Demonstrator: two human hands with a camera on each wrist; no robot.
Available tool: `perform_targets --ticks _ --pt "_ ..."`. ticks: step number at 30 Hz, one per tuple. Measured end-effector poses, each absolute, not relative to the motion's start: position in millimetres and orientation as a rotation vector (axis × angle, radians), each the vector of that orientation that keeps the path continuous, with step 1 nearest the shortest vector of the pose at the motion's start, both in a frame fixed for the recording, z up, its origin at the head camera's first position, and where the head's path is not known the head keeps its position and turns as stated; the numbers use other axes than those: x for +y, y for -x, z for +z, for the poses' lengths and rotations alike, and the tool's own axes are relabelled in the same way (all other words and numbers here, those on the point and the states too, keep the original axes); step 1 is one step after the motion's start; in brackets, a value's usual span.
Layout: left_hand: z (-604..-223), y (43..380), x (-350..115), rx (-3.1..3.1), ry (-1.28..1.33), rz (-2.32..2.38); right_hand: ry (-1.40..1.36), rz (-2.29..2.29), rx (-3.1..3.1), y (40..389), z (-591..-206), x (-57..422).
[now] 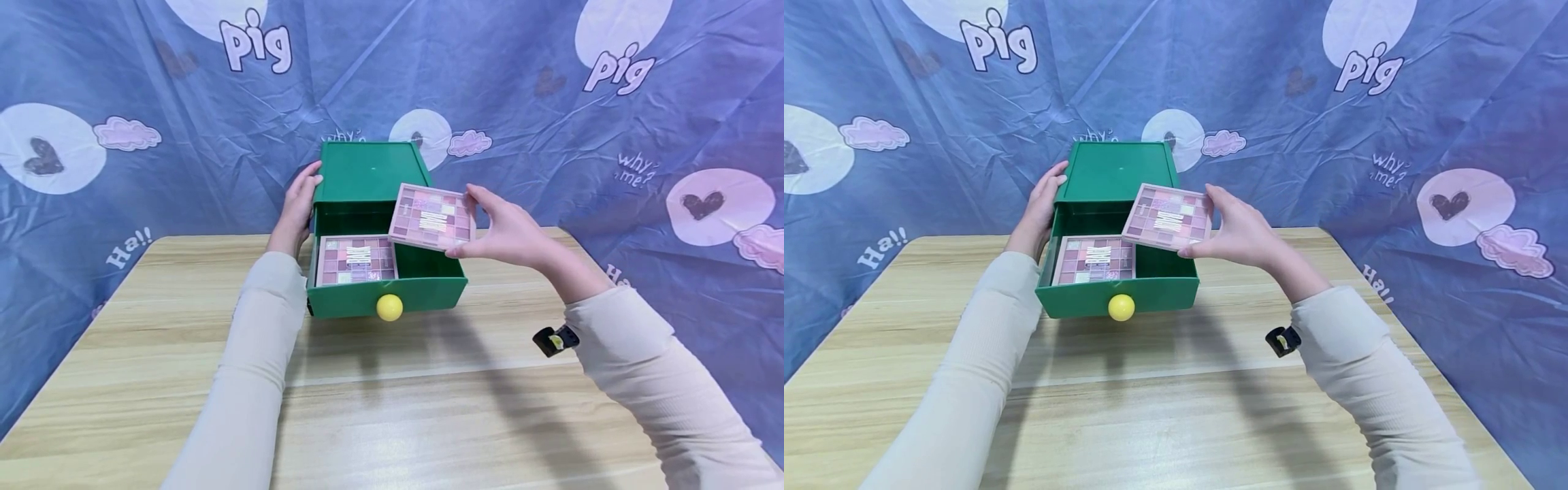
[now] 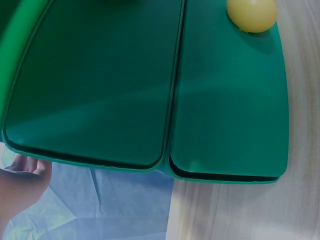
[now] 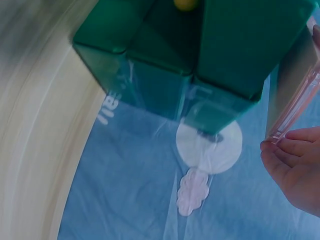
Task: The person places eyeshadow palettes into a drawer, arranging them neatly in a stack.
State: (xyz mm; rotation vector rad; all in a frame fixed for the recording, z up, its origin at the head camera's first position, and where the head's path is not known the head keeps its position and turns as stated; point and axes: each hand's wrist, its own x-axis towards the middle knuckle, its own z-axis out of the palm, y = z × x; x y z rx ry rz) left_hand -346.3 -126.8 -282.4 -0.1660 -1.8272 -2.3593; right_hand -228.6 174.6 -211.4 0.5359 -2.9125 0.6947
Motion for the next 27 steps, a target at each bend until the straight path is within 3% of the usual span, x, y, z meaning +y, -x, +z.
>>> perform_targets --ticks 27 --pt "-282.8 347.2 -125.4 -1.815 0.146 -2.361 -0.81 0.624 -2.933 226.6 -221.1 115.2"
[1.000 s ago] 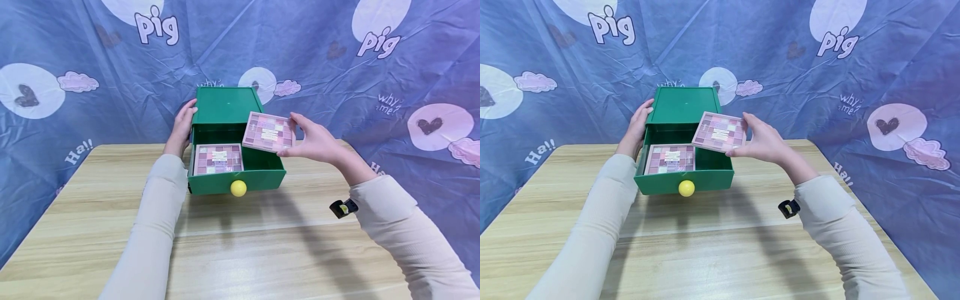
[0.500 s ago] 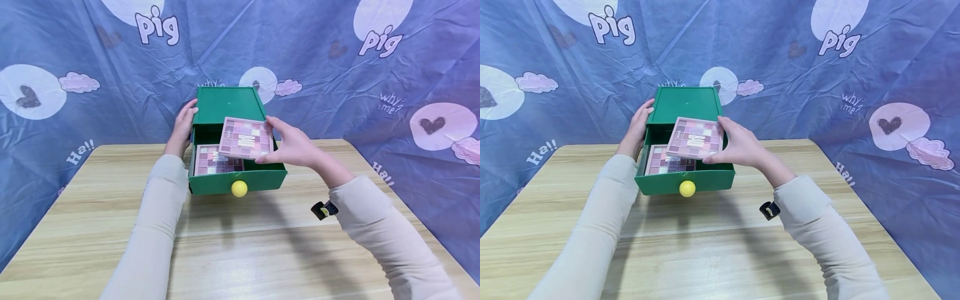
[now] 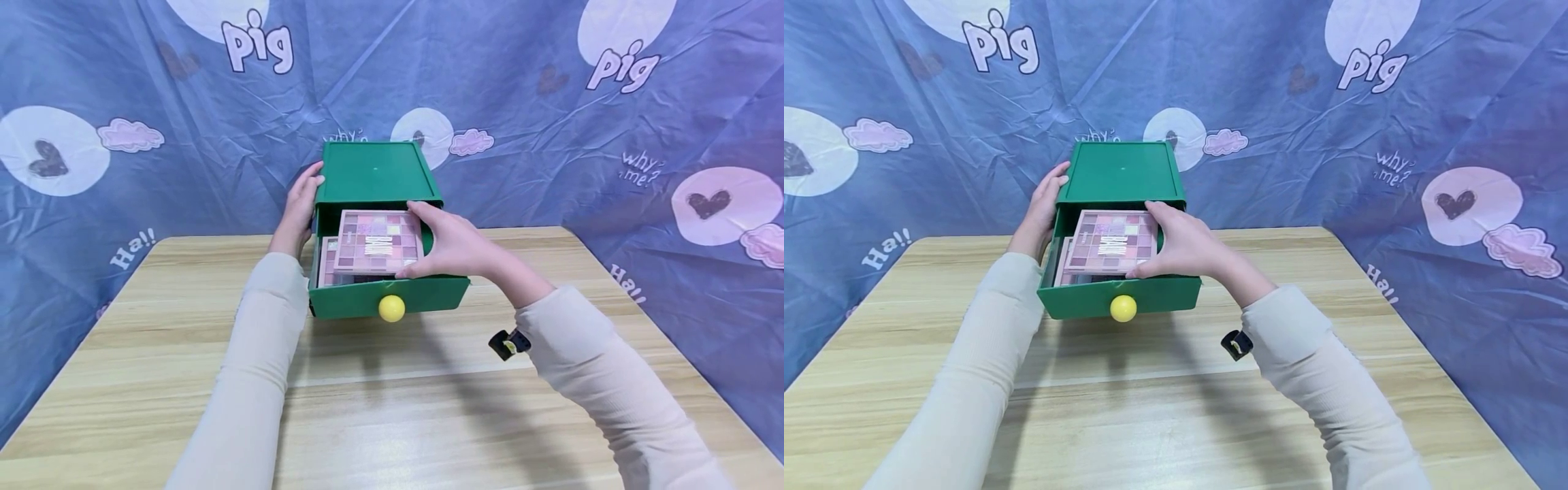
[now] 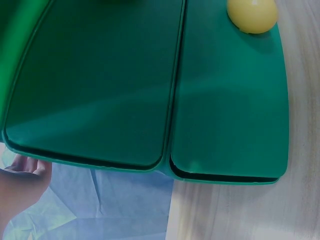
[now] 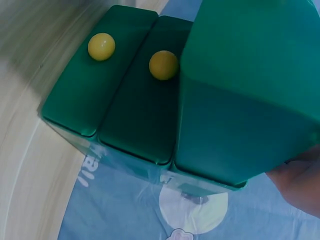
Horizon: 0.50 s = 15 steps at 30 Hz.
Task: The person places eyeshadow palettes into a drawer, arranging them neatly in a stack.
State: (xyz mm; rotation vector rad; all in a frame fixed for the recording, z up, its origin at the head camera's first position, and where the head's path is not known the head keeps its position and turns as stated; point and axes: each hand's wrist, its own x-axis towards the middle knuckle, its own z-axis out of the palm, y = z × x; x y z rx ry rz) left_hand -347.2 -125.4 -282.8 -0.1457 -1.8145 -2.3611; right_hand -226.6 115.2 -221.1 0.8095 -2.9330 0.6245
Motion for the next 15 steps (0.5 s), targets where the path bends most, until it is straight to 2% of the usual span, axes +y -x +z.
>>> perform_targets --ticks 15 --pt "-281.4 346.6 -125.5 -1.84 0.114 -2.362 -0.981 0.548 -2.975 234.7 -223.2 103.7"
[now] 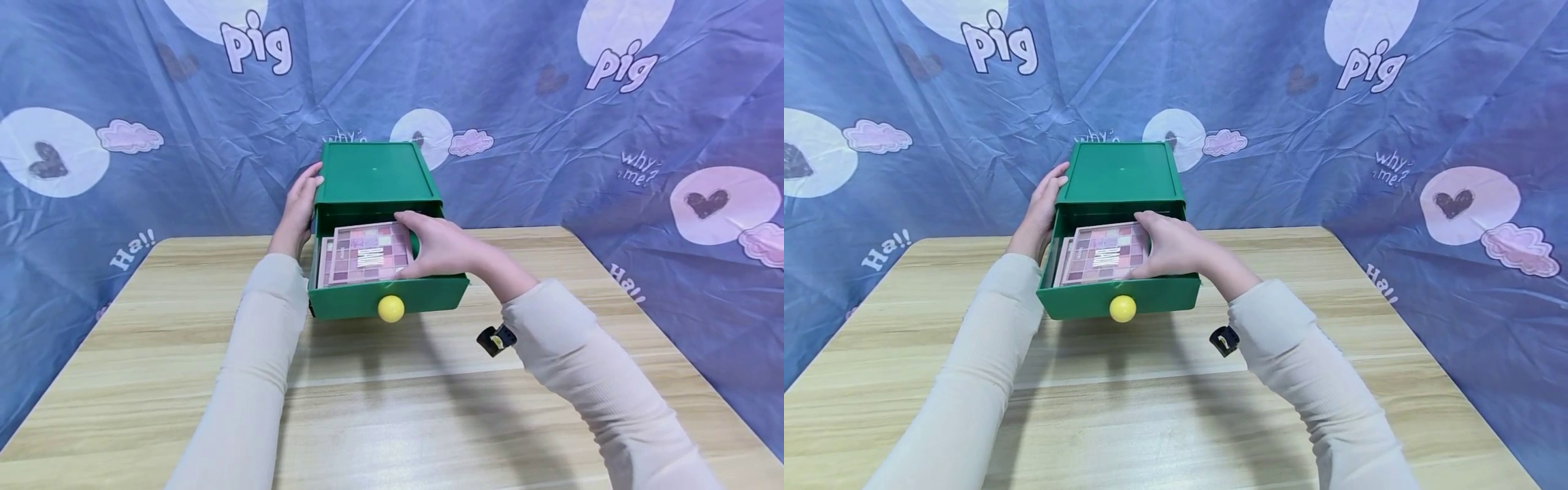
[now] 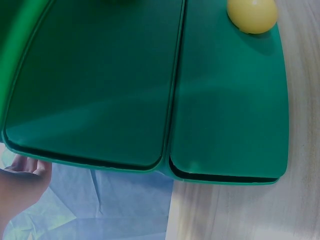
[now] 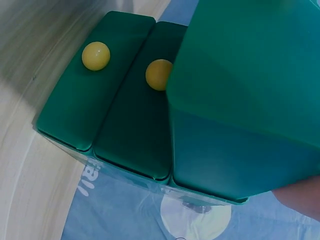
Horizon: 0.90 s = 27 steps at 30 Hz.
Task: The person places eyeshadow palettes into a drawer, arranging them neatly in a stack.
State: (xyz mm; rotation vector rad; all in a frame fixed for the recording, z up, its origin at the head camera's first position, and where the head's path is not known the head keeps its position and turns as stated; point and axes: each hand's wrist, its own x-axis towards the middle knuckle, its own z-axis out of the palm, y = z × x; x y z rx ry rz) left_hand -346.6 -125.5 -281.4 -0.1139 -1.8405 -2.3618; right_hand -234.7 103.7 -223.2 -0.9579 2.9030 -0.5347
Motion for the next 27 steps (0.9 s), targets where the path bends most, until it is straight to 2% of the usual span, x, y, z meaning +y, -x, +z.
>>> perform_targets --ticks 9,27 --pt "-282.6 347.2 -126.0 -1.836 0.128 -2.344 1.042 -0.395 2.898 236.2 -225.8 94.5" --pt "-280.8 347.1 -125.5 -1.808 0.129 -2.362 1.043 -0.265 2.871 237.3 -224.5 83.1"
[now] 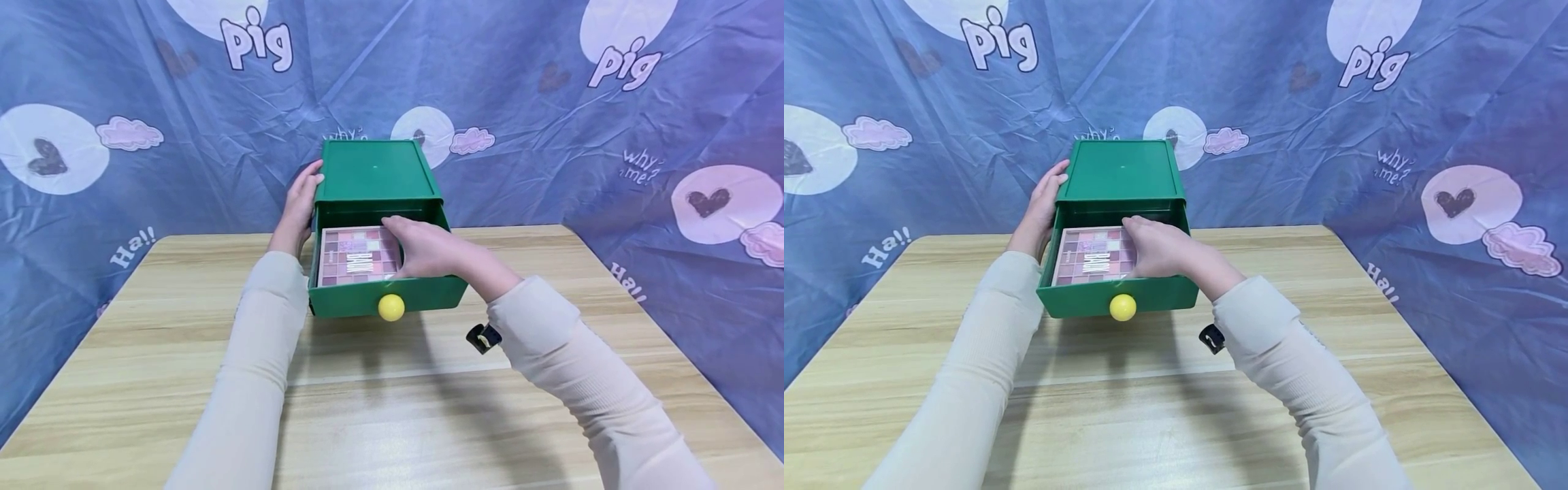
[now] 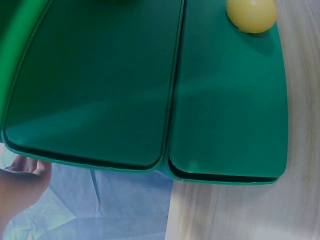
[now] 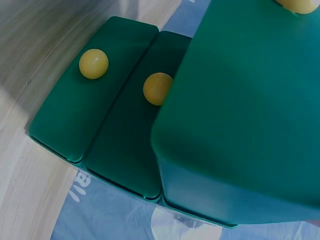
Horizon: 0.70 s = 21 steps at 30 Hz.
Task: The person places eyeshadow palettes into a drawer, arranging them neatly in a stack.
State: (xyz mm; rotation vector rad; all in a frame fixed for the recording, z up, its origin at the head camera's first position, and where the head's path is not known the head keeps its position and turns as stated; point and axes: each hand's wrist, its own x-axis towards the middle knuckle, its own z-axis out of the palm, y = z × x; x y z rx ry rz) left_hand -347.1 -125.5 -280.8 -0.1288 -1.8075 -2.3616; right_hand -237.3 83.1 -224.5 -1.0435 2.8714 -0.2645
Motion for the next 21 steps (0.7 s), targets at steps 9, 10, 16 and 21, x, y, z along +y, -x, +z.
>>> perform_targets --ticks 9,10,16,21 --pt "-280.9 345.7 -125.0 -1.801 0.142 -2.367 1.044 -0.242 2.87 236.8 -226.0 80.5" --pt "-281.0 345.4 -125.1 -1.805 0.141 -2.365 1.043 -0.24 2.871 236.9 -226.3 80.5" --pt "-281.2 344.7 -125.8 -1.814 0.137 -2.363 1.003 -0.273 2.869 234.7 -225.1 81.8" --pt "-281.3 345.5 -125.3 -1.794 0.135 -2.373 0.929 -0.388 2.891 231.7 -220.8 84.7"
